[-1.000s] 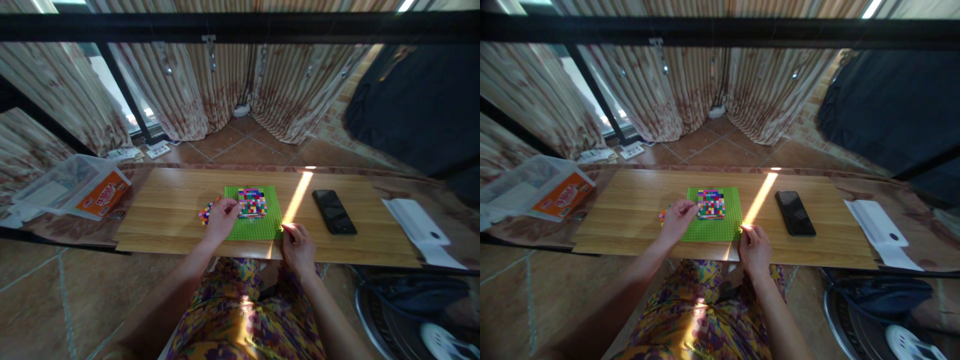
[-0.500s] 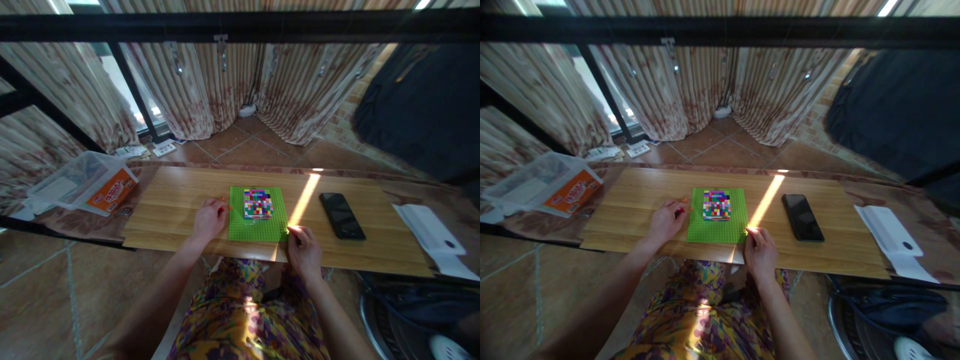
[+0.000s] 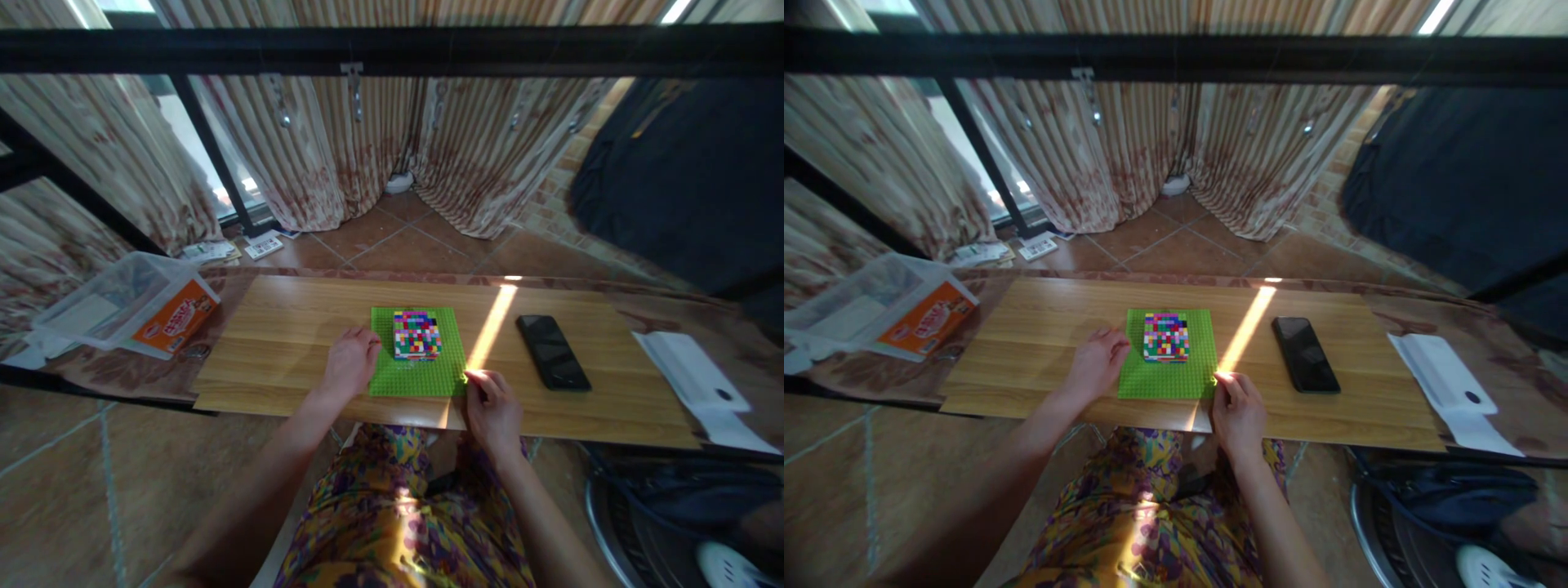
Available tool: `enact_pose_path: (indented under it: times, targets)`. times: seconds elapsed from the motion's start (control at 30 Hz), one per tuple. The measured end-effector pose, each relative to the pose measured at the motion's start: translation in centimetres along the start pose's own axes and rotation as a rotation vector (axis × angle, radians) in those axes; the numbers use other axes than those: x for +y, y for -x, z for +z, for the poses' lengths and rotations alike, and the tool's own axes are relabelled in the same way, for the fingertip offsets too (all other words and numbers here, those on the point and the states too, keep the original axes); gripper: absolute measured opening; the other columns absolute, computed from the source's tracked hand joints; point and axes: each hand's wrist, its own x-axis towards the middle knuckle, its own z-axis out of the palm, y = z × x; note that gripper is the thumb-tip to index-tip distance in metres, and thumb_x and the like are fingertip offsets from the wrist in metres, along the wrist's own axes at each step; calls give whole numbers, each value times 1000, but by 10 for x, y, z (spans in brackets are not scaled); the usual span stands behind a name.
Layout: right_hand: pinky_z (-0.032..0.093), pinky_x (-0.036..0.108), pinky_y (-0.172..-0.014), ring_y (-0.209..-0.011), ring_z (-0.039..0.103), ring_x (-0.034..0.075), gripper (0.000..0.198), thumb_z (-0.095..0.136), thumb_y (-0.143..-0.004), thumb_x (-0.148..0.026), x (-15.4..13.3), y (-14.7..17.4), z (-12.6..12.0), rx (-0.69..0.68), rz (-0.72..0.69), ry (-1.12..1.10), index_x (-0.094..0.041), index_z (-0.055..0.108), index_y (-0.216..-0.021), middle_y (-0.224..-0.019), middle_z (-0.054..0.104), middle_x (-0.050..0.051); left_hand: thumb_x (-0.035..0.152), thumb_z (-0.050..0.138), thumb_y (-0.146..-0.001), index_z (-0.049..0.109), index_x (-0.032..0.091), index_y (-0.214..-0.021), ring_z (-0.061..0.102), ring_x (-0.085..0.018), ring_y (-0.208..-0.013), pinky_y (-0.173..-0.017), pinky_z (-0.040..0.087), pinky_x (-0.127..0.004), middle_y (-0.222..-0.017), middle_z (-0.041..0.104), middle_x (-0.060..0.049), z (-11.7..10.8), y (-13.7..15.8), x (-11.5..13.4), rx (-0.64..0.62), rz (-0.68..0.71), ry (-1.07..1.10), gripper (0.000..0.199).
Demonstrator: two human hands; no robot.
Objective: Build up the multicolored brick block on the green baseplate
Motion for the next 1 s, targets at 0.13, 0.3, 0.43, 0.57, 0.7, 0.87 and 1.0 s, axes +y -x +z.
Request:
enact_pose_path:
  times: [0.13,0.3,0.43,0.57,0.7,0.87,1.0]
  targets:
    - [47,29,-73,-82,62,18,22,47,-90,-25,2,0,1,-1,2,9,-19,68,-92,-89,67,6,23,49,-89,69,18,-89,62,-19,-88,-87,46,-34,-90,70,-6,4,12,12,42,-26,180,20]
    - [47,30,-74,-83,62,18,23,47,-90,-26,2,1,2,-2,6,0,-19,69,-92,-90,67,6,26,53,-88,71,20,-88,65,-16,-79,-75,49,-28,-86,73,-4,16,16,21,127,-138,409,19]
    - [48,30,-74,-83,62,18,23,47,-91,-26,1,0,1,-5,6,5,-18,69,-92,-91,67,6,27,56,-85,72,20,-83,65,-14,-72,-68,49,-25,-80,73,-2,22,13,22,161,-194,547,18]
    - [48,30,-76,-84,62,18,23,47,-91,-25,1,0,0,-11,5,-9,-18,69,-93,-91,67,6,26,60,-81,71,19,-78,64,-14,-68,-64,47,-24,-75,72,-1,26,10,21,169,-231,639,14]
    - [48,30,-76,-85,62,18,23,47,-90,-26,1,0,0,-13,10,-17,-18,69,-93,-91,67,6,26,62,-78,69,18,-71,62,-13,-66,-63,46,-24,-71,70,-1,27,4,19,141,-252,701,13]
    - [48,30,-75,-84,62,18,22,48,-90,-25,0,0,0,-6,5,16,-18,69,-93,-91,67,6,26,66,-72,68,17,-68,60,-13,-62,-61,46,-24,-66,68,0,26,-6,13,82,-252,792,11]
    - [48,29,-75,-84,62,18,22,48,-90,-25,0,0,1,-5,2,18,-18,69,-93,-91,67,6,24,68,-68,67,16,-68,61,-13,-62,-62,47,-24,-66,67,0,24,-10,10,37,-265,873,8]
